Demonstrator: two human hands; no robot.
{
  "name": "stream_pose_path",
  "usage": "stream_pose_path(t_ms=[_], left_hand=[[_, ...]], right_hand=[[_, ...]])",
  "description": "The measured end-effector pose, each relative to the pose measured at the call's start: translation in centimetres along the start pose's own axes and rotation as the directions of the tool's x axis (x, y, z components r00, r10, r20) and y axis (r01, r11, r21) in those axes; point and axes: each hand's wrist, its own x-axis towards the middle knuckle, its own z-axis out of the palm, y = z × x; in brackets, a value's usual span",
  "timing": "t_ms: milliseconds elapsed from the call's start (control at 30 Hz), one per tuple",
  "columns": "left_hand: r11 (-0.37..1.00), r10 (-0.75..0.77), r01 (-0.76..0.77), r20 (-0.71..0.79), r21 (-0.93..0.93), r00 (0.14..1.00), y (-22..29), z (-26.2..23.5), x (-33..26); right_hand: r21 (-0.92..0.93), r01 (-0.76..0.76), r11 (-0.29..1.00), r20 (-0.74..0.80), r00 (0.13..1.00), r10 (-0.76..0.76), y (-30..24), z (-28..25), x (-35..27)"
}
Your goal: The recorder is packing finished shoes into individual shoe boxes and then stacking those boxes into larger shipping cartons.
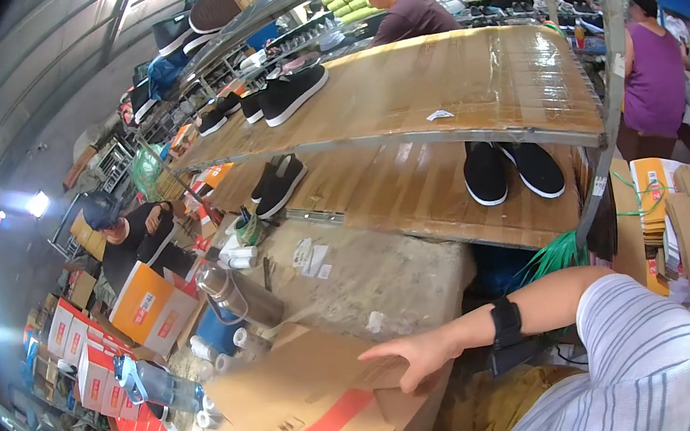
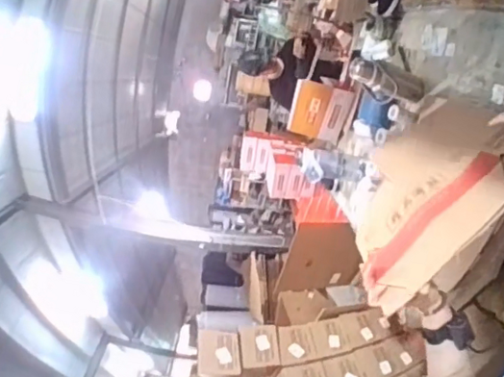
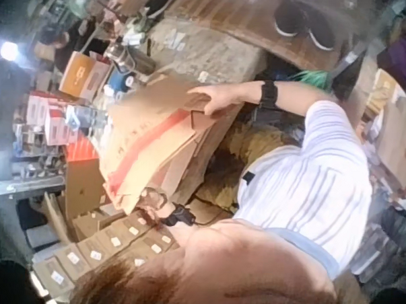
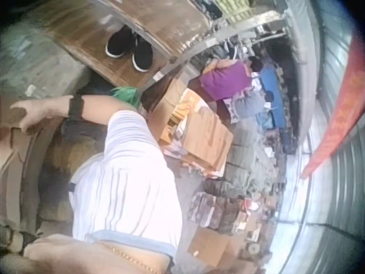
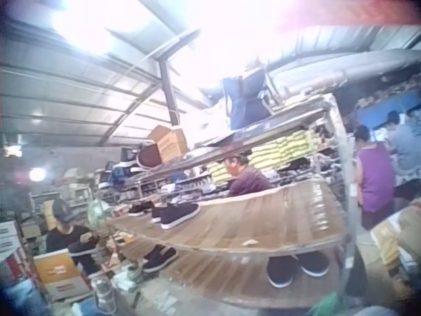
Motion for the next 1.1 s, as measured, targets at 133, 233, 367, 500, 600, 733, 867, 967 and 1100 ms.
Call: stream_pose_path(t_ms=[133, 233, 367, 500, 600, 733, 867, 967, 1100], left_hand=[[0.984, -0.091, 0.105, -0.102, 0.143, 0.991, 0.0, 0.1, -0.9], [0.964, 0.074, -0.056, -0.063, 0.258, 0.995, -0.3, 0.3, 0.5], [0.929, 0.041, 0.023, -0.164, 0.370, 0.986, -2.9, -2.1, -1.8], [0.874, -0.069, 0.241, -0.382, 0.422, 0.921, -5.3, -4.3, -4.8], [0.942, 0.082, -0.008, -0.205, 0.337, 0.975, -0.9, -2.7, -3.4], [0.888, -0.407, 0.425, -0.130, 0.173, 0.904, 1.1, -3.2, -3.7], [0.877, -0.086, 0.007, 0.142, 0.480, 0.986, 2.3, -1.9, -1.2], [0.897, -0.114, 0.071, 0.073, 0.436, 0.991, 2.4, -2.3, -1.7], [0.958, -0.271, 0.193, 0.458, 0.211, 0.847, 2.7, -4.2, 0.8]], right_hand=[[0.254, -0.214, 0.943, 0.138, 0.973, 0.183, -2.6, 0.1, -0.5], [0.033, -0.079, 0.996, 0.113, 0.991, 0.075, -0.4, 0.6, 0.6], [-0.599, 0.017, 0.800, -0.067, 0.995, -0.071, 3.1, 2.2, 1.2], [-0.565, -0.059, 0.823, -0.149, 0.988, -0.032, 6.0, 3.8, 0.6], [-0.716, -0.088, 0.693, -0.145, 0.989, -0.024, 2.6, 3.2, -0.9], [-0.874, 0.104, 0.474, -0.020, 0.968, -0.249, -2.8, 2.2, -1.6], [-0.985, 0.152, -0.083, 0.170, 0.772, -0.613, -6.0, 0.5, -0.6], [-0.988, 0.119, -0.098, 0.154, 0.768, -0.621, -9.5, -1.5, 0.0], [-0.959, 0.014, 0.283, -0.183, 0.732, -0.656, -12.0, -5.6, 1.7]])
